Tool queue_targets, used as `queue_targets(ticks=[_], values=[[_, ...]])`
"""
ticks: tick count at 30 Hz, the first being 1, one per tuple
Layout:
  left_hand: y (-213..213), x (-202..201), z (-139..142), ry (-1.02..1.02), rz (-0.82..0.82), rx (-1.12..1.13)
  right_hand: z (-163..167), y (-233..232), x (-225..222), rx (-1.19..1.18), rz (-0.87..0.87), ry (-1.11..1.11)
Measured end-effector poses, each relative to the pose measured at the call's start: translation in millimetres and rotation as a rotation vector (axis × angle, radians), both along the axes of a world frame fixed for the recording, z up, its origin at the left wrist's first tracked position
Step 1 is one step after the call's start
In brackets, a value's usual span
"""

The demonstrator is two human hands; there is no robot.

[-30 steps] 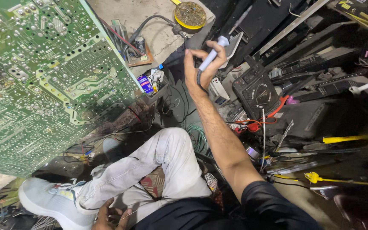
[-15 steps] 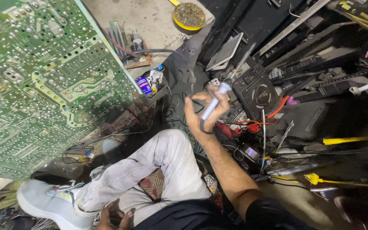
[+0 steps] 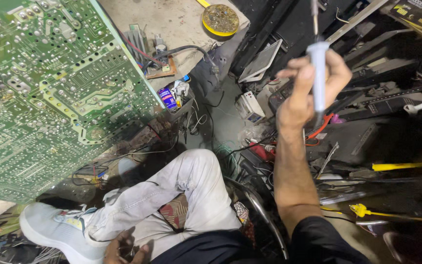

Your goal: The person disconnects wires from a circuit board, flips it over, and uses a soldering iron and solder wire to reflow solder joints on the board's underside. They also use a yellow plastic tool to scrape the board surface and handle a small green component.

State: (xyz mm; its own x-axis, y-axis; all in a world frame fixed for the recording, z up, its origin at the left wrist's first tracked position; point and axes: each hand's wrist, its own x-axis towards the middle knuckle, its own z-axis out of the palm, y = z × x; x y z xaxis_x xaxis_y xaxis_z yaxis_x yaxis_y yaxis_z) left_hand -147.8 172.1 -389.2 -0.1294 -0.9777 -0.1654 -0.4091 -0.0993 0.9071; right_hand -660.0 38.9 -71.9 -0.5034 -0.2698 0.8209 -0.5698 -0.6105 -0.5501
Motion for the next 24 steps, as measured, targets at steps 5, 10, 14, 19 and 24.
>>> queue_targets(ticks=[5,10,14,19,24], values=[[-0.2,13.8,-14.0,0.411,0.231,0.325,66.4,-32.8,-26.1,0.275,0.114,0.023],[-0.3,14.7,-12.0,0.437,0.428,0.66,80.8,-51.6,-19.1,0.451,0.1,0.147],[-0.6,11.0,0.5,0.356,0.325,0.737,80.8,-58.5,-19.0,0.499,0.116,0.102],[-5.6,3.0,38.0,0.479,0.364,0.668,74.5,-58.4,-29.2,0.478,0.176,0.154],[-8.8,-3.6,99.3,0.459,0.312,0.465,50.0,-69.7,-49.8,0.41,0.239,0.055]])
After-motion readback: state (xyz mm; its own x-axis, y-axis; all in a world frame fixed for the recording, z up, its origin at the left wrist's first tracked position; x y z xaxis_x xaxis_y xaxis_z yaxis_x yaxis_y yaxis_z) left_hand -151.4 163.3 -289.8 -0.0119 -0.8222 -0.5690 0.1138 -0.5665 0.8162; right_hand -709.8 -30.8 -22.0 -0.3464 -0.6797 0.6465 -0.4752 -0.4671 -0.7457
